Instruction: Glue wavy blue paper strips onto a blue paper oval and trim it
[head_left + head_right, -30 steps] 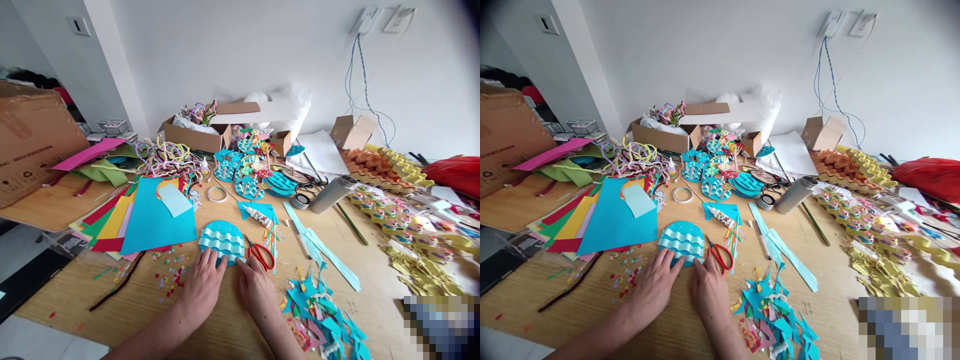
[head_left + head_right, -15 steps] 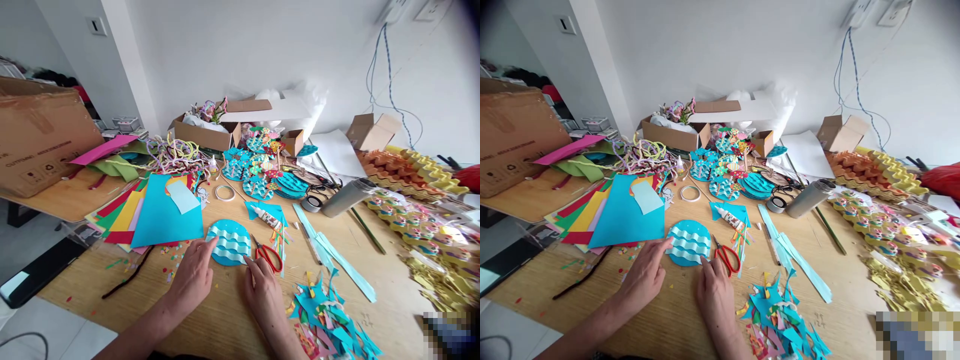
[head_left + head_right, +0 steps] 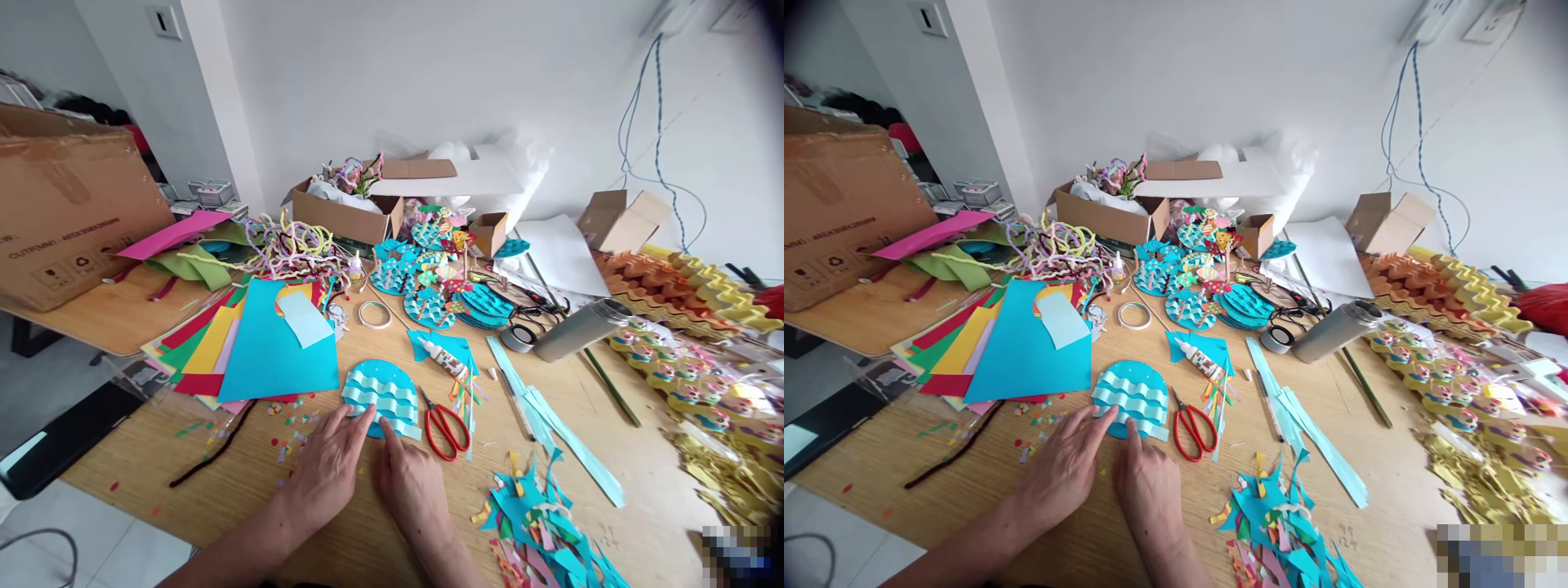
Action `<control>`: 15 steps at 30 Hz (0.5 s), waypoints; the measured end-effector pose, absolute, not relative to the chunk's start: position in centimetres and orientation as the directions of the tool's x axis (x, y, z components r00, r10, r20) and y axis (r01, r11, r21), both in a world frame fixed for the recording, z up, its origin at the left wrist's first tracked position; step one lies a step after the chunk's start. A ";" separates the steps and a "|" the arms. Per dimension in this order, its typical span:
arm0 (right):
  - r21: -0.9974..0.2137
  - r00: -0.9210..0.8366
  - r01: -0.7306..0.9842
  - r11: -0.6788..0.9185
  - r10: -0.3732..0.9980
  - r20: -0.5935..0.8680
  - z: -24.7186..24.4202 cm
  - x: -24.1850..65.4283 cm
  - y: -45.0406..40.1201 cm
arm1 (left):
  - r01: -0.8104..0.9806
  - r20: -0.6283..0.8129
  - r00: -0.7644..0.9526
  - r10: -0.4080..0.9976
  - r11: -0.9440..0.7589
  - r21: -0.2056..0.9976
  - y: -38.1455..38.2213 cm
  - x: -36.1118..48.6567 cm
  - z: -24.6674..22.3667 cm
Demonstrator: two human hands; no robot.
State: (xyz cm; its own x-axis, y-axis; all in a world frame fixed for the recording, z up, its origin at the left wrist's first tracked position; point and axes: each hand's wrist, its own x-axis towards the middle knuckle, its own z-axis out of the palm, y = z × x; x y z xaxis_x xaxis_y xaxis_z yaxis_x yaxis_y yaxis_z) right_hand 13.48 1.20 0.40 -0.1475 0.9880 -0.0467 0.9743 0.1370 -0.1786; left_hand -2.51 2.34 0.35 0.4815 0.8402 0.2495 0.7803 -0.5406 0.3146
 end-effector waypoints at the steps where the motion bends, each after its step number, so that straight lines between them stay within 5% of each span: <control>1: -0.174 -0.147 0.976 0.135 0.987 -0.060 0.4 13.5 1.2 | 0.782 0.243 0.489 0.838 -0.544 0.304 2.4 -2.5 0.4; 15: -0.269 -0.113 0.961 0.067 0.981 -0.160 1.0 13.7 1.7 | 0.810 0.200 0.473 0.858 -0.513 0.283 2.6 -1.8 0.1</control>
State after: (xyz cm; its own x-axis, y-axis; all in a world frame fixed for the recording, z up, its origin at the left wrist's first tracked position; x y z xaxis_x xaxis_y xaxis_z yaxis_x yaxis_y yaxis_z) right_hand 13.68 1.74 0.96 -0.1130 0.9806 -0.1605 0.9609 0.0667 -0.2686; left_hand -1.79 2.61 0.07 0.4734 0.8579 0.1997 0.8102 -0.5131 0.2834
